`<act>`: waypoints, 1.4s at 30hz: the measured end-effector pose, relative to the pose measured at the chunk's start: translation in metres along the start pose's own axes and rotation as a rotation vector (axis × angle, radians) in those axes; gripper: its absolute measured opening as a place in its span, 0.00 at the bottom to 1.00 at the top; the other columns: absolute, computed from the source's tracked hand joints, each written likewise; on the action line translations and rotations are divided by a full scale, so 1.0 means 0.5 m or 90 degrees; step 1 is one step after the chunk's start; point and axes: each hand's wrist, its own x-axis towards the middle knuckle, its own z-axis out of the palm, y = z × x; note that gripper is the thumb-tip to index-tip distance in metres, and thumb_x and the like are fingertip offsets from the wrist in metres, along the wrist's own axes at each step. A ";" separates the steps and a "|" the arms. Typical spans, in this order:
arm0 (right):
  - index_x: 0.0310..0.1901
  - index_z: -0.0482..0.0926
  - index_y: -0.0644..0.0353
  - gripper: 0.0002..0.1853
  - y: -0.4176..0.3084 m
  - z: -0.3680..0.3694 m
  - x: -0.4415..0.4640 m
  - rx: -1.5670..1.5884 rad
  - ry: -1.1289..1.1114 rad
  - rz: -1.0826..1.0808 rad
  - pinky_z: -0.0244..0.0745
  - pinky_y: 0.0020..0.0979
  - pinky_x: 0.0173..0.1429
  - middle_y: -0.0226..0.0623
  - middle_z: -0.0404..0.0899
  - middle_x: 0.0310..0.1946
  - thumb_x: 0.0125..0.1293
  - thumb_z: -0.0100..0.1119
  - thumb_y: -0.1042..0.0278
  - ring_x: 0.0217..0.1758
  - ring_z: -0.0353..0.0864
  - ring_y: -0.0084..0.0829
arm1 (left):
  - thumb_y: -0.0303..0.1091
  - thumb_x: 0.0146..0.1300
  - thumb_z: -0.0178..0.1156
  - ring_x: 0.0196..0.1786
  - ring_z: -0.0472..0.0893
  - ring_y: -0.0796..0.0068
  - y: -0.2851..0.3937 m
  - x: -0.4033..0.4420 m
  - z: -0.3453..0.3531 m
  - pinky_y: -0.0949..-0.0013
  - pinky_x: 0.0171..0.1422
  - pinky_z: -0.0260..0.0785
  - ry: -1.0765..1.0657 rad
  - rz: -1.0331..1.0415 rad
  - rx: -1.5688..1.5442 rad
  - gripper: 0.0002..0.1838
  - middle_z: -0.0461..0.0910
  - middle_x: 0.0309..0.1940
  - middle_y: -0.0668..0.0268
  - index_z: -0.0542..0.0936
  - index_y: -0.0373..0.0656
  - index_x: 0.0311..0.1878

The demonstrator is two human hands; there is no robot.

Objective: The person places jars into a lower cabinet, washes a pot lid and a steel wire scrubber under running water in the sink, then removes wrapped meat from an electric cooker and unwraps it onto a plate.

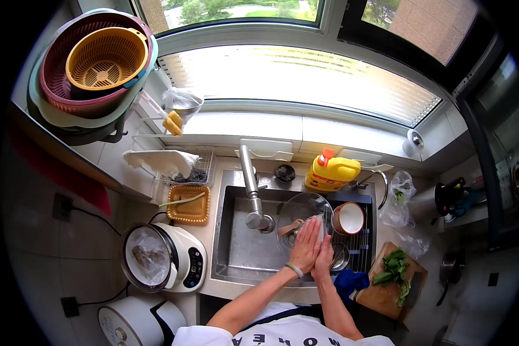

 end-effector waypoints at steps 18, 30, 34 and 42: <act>0.64 0.66 0.55 0.25 0.111 -0.028 -0.013 -0.833 -0.480 -0.352 0.61 0.41 0.68 0.43 0.65 0.65 0.65 0.56 0.65 0.68 0.64 0.41 | 0.43 0.59 0.63 0.24 0.77 0.77 -0.263 -0.101 -0.057 0.69 0.26 0.69 0.271 -0.563 -0.622 0.15 0.80 0.28 0.65 0.79 0.39 0.39; 0.69 0.55 0.58 0.31 0.100 -0.094 0.070 -0.160 -0.233 0.225 0.72 0.49 0.59 0.46 0.66 0.63 0.67 0.54 0.64 0.66 0.66 0.43 | 0.36 0.60 0.64 0.34 0.82 0.73 -0.354 -0.155 -0.165 0.67 0.37 0.74 0.221 -0.591 -0.501 0.16 0.83 0.32 0.60 0.79 0.32 0.44; 0.64 0.59 0.61 0.24 0.078 -0.076 0.044 -0.077 -0.213 0.306 0.79 0.56 0.50 0.46 0.67 0.61 0.69 0.49 0.67 0.64 0.66 0.46 | 0.38 0.63 0.58 0.32 0.82 0.57 -0.376 -0.138 -0.132 0.55 0.38 0.72 0.254 -0.540 -0.001 0.17 0.82 0.29 0.53 0.77 0.31 0.44; 0.64 0.58 0.59 0.23 0.093 -0.069 0.002 -0.083 -0.138 0.192 0.83 0.49 0.46 0.43 0.69 0.60 0.68 0.46 0.73 0.57 0.75 0.44 | 0.36 0.61 0.56 0.71 0.54 0.48 -0.259 -0.100 -0.043 0.42 0.70 0.46 -0.002 -0.332 0.237 0.26 0.59 0.67 0.50 0.67 0.50 0.64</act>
